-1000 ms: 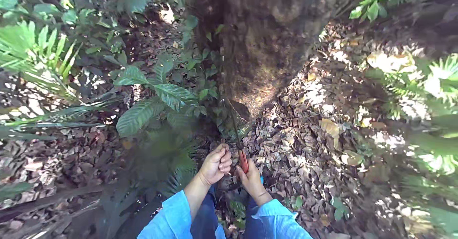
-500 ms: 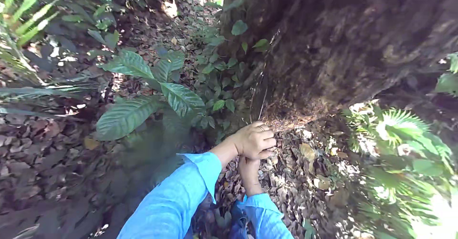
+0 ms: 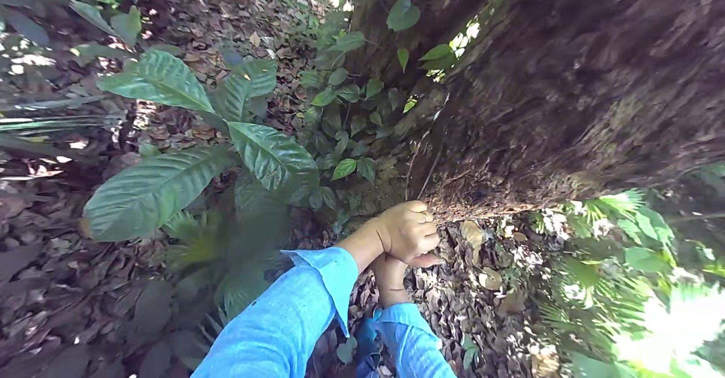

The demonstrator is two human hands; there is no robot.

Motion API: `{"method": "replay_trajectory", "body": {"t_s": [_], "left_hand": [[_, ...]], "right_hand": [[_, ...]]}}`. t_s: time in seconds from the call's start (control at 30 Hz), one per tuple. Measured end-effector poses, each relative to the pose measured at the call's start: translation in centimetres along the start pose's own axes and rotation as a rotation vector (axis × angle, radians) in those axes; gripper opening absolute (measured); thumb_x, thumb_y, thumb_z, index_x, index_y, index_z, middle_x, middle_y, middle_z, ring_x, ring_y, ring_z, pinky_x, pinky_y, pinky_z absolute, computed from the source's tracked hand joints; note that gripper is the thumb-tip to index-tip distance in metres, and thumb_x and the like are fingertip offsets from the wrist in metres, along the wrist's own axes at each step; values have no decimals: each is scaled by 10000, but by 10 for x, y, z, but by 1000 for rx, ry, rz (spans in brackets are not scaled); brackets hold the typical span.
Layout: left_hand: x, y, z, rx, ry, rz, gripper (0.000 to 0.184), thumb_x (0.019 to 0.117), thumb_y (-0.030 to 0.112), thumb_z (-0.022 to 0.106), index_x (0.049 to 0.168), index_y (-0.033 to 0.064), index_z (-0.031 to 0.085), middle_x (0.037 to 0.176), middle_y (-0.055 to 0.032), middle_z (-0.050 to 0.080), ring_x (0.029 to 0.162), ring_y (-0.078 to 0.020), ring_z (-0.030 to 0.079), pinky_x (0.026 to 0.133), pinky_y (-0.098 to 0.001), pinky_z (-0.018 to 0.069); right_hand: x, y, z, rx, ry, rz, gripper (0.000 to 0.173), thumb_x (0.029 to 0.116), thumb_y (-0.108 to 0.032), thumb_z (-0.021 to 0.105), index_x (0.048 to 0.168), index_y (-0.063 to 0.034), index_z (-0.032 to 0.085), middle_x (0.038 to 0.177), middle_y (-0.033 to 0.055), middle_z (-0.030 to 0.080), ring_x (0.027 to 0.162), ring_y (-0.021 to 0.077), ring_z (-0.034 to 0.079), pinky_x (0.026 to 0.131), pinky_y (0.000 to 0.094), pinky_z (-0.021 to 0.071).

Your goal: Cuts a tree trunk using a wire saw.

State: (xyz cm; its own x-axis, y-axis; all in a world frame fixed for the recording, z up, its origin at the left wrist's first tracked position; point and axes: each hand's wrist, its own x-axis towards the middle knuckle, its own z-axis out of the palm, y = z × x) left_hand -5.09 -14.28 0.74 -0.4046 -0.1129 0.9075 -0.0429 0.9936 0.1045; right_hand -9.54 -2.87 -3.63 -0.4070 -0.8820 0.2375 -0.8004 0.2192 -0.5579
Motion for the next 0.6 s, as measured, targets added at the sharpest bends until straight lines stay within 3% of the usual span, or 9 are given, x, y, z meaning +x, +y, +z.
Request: {"method": "replay_trajectory", "body": {"t_s": [0.3,0.37,0.47,0.6], "left_hand": [[-4,-7,15,51,60,1,607,1003,517,435,583,99,564,518,-52,546,529,-221,565,599,-358,432],[-16,1,20,56,42,-17,602,1003,520,430,593,102,568,524,-51,551,537,-223,580,604,-359,457],[-21,8,17,66,44,-36,585,987,523,428,589,116,563,511,-37,530,529,-211,558,640,-350,446],[1,3,7,37,69,4,605,1003,514,457,567,103,537,494,-47,511,505,-218,544,613,-353,442]], "right_hand": [[9,16,8,-38,4,-34,344,831,-76,698,1091,149,674,1079,349,684,1066,523,662,937,663,487],[0,20,6,-46,-60,-2,360,835,-67,704,1108,164,666,1099,373,669,1074,542,651,941,678,478],[-9,18,3,-16,-40,-26,337,824,-40,679,1092,164,660,1054,358,682,1019,518,677,903,658,506],[0,9,-2,1,-1,-63,332,831,-120,696,1052,128,692,1019,314,706,1000,474,695,887,638,513]]}}
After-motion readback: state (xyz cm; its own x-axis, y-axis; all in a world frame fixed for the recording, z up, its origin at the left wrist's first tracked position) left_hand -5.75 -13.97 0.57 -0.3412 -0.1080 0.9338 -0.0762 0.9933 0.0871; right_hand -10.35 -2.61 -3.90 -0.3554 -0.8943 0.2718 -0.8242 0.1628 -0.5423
